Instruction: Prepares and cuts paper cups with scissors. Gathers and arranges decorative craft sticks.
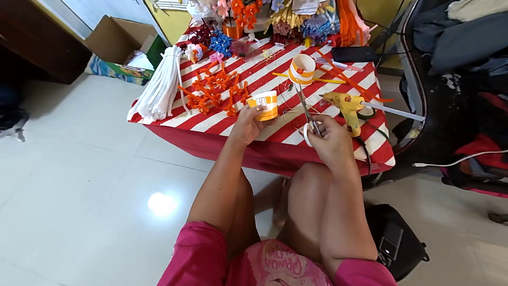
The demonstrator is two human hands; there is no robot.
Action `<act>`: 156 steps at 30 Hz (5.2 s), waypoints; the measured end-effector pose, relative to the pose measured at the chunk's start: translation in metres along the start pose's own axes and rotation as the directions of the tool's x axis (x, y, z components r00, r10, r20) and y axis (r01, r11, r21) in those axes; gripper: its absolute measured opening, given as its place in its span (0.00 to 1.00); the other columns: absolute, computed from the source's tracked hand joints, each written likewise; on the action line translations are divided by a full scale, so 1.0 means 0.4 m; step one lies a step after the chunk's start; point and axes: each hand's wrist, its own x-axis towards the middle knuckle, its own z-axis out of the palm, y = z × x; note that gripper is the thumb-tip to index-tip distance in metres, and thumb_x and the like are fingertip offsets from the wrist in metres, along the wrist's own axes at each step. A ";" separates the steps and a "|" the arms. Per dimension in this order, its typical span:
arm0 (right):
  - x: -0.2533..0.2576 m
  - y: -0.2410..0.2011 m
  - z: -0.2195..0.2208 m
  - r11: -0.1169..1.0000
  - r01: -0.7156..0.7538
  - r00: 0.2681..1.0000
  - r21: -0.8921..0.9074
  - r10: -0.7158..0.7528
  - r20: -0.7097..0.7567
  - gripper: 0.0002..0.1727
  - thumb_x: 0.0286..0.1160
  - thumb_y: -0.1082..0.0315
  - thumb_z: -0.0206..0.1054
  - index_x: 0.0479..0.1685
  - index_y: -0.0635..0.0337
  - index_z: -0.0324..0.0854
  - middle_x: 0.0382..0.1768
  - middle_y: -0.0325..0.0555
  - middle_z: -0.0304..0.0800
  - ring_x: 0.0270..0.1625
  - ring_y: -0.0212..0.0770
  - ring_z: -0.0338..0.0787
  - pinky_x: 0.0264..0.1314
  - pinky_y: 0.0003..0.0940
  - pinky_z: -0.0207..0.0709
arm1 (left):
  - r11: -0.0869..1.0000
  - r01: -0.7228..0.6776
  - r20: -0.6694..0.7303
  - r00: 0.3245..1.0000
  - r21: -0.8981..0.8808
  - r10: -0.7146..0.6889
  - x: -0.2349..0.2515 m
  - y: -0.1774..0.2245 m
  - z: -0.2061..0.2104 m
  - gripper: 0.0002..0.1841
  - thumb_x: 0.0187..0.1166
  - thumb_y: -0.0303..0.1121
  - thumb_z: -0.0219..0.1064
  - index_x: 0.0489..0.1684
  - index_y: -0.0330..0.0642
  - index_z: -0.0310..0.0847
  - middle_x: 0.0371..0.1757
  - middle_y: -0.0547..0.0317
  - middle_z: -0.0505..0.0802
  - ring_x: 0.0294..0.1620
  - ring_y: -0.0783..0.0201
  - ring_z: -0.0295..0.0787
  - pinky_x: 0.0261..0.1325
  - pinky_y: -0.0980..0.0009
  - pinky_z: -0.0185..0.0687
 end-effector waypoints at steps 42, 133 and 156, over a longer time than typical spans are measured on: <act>-0.037 -0.054 0.078 0.981 0.168 0.986 0.096 -0.169 -0.004 0.14 0.67 0.58 0.74 0.48 0.55 0.85 0.20 0.35 0.81 0.21 0.32 0.78 0.27 0.35 0.74 | 0.197 -0.348 0.089 0.658 0.917 0.748 0.044 -0.110 0.039 0.35 0.57 0.25 0.79 0.68 0.27 0.68 0.60 0.39 0.85 0.61 0.57 0.86 0.66 0.65 0.83; 0.008 -0.016 0.037 0.935 0.020 0.997 -0.353 -0.047 -0.067 0.17 0.85 0.68 0.63 0.63 0.70 0.86 0.55 0.67 0.87 0.60 0.65 0.87 0.64 0.67 0.76 | 0.190 0.089 -0.144 0.943 0.978 0.301 0.058 -0.074 0.055 0.55 0.69 0.43 0.80 0.94 0.36 0.42 0.69 0.36 0.86 0.69 0.41 0.84 0.73 0.44 0.78; 0.034 0.040 0.138 0.823 0.529 0.681 -0.206 -0.557 -0.475 0.10 0.76 0.69 0.66 0.41 0.64 0.92 0.44 0.56 0.89 0.52 0.54 0.86 0.60 0.47 0.78 | 0.073 -0.475 0.173 0.454 0.877 0.874 -0.059 0.047 -0.003 0.15 0.82 0.25 0.63 0.66 0.41 0.74 0.47 0.66 0.84 0.45 0.76 0.81 0.51 0.75 0.80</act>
